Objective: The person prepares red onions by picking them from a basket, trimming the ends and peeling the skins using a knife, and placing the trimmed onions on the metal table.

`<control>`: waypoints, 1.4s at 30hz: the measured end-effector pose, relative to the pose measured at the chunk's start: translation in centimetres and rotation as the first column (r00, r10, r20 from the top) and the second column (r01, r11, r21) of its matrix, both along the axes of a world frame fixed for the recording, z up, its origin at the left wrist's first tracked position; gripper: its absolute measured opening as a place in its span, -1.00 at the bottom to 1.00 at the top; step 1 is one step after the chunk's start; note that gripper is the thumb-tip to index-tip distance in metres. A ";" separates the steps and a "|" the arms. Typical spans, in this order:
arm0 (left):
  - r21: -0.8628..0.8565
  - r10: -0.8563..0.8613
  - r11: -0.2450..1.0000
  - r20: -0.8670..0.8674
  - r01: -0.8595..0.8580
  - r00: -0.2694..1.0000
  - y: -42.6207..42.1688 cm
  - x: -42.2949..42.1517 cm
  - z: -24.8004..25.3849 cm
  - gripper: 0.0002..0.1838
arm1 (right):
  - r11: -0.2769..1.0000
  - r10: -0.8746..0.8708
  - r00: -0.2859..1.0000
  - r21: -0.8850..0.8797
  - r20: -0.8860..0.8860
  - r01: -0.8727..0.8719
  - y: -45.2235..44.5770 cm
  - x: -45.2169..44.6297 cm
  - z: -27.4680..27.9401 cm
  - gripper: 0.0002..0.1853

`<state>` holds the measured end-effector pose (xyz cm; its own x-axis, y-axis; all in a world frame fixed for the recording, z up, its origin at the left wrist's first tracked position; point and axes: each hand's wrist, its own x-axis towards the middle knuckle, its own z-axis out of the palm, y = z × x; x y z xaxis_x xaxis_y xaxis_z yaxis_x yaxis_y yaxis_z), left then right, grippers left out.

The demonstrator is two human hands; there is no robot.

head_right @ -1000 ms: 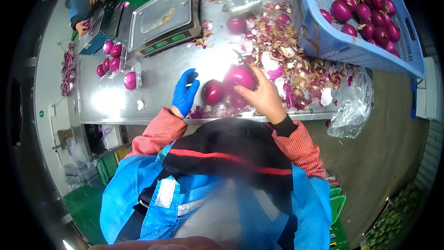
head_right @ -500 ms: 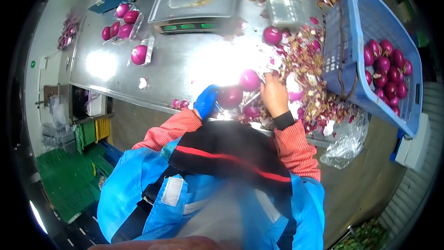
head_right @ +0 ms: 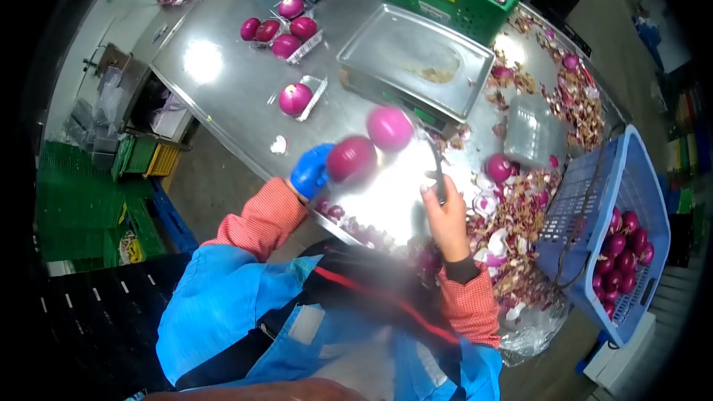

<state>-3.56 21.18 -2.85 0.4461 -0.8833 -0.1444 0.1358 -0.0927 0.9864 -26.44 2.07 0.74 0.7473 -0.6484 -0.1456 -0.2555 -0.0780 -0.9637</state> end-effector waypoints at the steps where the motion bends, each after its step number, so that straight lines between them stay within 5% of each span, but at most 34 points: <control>1: -0.049 0.060 0.997 0.100 -0.055 0.993 0.0 2.3 0.8 -0.76 | 0.997 0.024 0.999 -0.066 -0.028 -0.026 0.3 0.5 -0.6 -0.67; 2: -0.104 0.135 0.988 0.219 -0.115 0.966 -0.4 5.1 1.2 -0.76 | 0.997 0.041 0.999 -0.060 -0.025 -0.043 0.7 0.8 -1.3 -0.69; 4: -0.127 0.321 0.945 0.166 -0.303 0.932 -1.4 11.2 1.3 -0.76 | 1.000 0.025 0.997 0.001 -0.072 -0.025 1.4 0.7 -2.8 -0.74; 5: 0.056 0.435 0.900 -0.159 -0.432 0.886 -2.0 15.2 0.4 -0.77 | 0.998 0.017 0.998 0.063 -0.064 -0.013 1.8 0.6 -3.2 -0.75; 7: 0.001 0.604 0.797 -0.040 -0.605 0.796 -4.7 22.8 -2.6 -0.77 | 0.997 -0.042 0.997 -0.063 -0.061 0.038 2.8 0.2 -3.6 -0.78; 13: 0.195 0.663 0.725 0.061 -0.660 0.746 -14.5 35.3 -7.0 -0.62 | 0.951 -0.244 0.952 0.147 -0.185 0.272 3.3 -3.2 -5.9 -0.76; 15: 0.434 0.272 0.677 0.603 -0.595 0.750 -18.1 36.9 -6.8 -0.52 | 0.920 -0.347 0.917 0.118 -0.199 0.373 3.0 -4.0 -6.8 -0.88; 17: 0.604 -0.317 0.480 0.796 -0.636 0.516 -20.5 37.1 -6.8 -0.41 | 0.923 -0.376 0.914 0.032 -0.150 0.385 2.5 -5.0 -8.2 -0.88; 18: 0.624 -0.253 0.485 0.771 -0.612 0.585 -21.2 37.2 -7.1 -0.35 | 0.921 -0.389 0.914 -0.012 -0.119 0.390 2.0 -5.1 -8.9 -0.88; 21: 0.438 -0.147 0.554 0.888 -0.708 0.435 -23.0 39.6 -12.2 -0.29 | 0.869 -0.409 0.872 0.176 -0.270 0.462 1.3 -5.3 -9.0 -0.71; 22: 0.599 -0.171 0.531 0.769 -0.600 0.616 -23.9 40.5 -12.2 -0.29 | 0.883 -0.426 0.873 0.100 -0.238 0.458 1.4 -4.6 -8.8 -0.86; 24: 0.455 -0.156 0.609 0.872 -0.649 0.464 -25.0 40.1 -14.2 -0.25 | 0.890 -0.403 0.871 0.101 -0.280 0.444 1.2 -3.6 -8.2 -0.85; 25: 0.379 0.207 0.636 0.755 -0.673 0.622 -26.1 39.6 -13.8 -0.23 | 0.893 -0.392 0.870 0.105 -0.299 0.438 1.3 -3.6 -8.2 -0.84; 26: 0.203 0.622 0.634 0.440 -0.746 0.648 -27.3 39.0 -13.3 -0.19 | 0.929 -0.365 0.886 -0.055 -0.285 0.365 1.1 -5.3 -12.0 -0.83; 27: 0.049 0.845 0.523 0.103 -0.851 0.525 -28.5 38.5 -12.8 -0.14 | 0.938 -0.345 0.903 -0.063 -0.257 0.340 1.2 -5.1 -11.4 -0.83; 28: -0.161 0.764 0.541 0.506 -0.826 0.402 -29.2 38.8 -12.9 -0.12 | 0.944 -0.329 0.916 -0.073 -0.230 0.321 1.2 -4.4 -10.2 -0.82; 29: -0.272 0.729 0.624 0.541 -0.732 0.420 -29.9 39.2 -12.9 -0.19 | 0.947 -0.322 0.925 -0.082 -0.203 0.312 1.1 -3.9 -9.3 -0.82; 30: -0.371 0.690 0.699 0.574 -0.612 0.441 -30.1 36.1 -7.7 -0.27 | 0.941 -0.335 0.927 -0.001 -0.167 0.339 1.2 -4.0 -9.5 -0.82; 32: -0.506 0.584 0.790 0.450 -0.345 0.676 -32.0 28.6 -0.1 -0.50 | 0.939 -0.344 0.922 -0.063 -0.178 0.338 1.2 -5.1 -10.7 -0.82; 34: -0.471 0.230 0.882 0.405 -0.014 0.885 -33.8 19.8 4.2 -0.65 | 0.928 -0.367 0.915 -0.136 -0.168 0.347 1.8 -6.6 -13.4 -0.83; 35: -0.396 0.050 0.906 0.451 0.149 0.891 -34.9 15.4 4.6 -0.67 | 0.922 -0.378 0.912 -0.159 -0.161 0.354 1.9 -7.1 -14.7 -0.83; 38: -0.001 -0.399 0.877 0.559 0.481 0.727 -36.0 0.5 5.9 -0.68 | 0.904 -0.399 0.907 -0.223 -0.135 0.364 1.8 -7.2 -14.2 -0.81; 39: -0.065 -0.385 0.801 0.704 0.595 0.597 -37.4 -3.2 3.1 -0.64 | 0.901 -0.400 0.908 -0.238 -0.126 0.364 1.6 -7.2 -13.6 -0.81; 42: 0.249 -0.410 0.769 0.899 0.588 0.155 -39.8 -11.9 -0.8 -0.55 | 0.899 -0.436 0.892 -0.094 -0.116 0.427 1.8 -8.4 -9.1 -0.80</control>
<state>-15.48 -18.65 -3.66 -0.3359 -0.9330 0.1291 -0.8163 0.3567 0.4543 -34.84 3.84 -8.32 0.3687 -0.9140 -0.1694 -0.4011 0.0080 -0.9160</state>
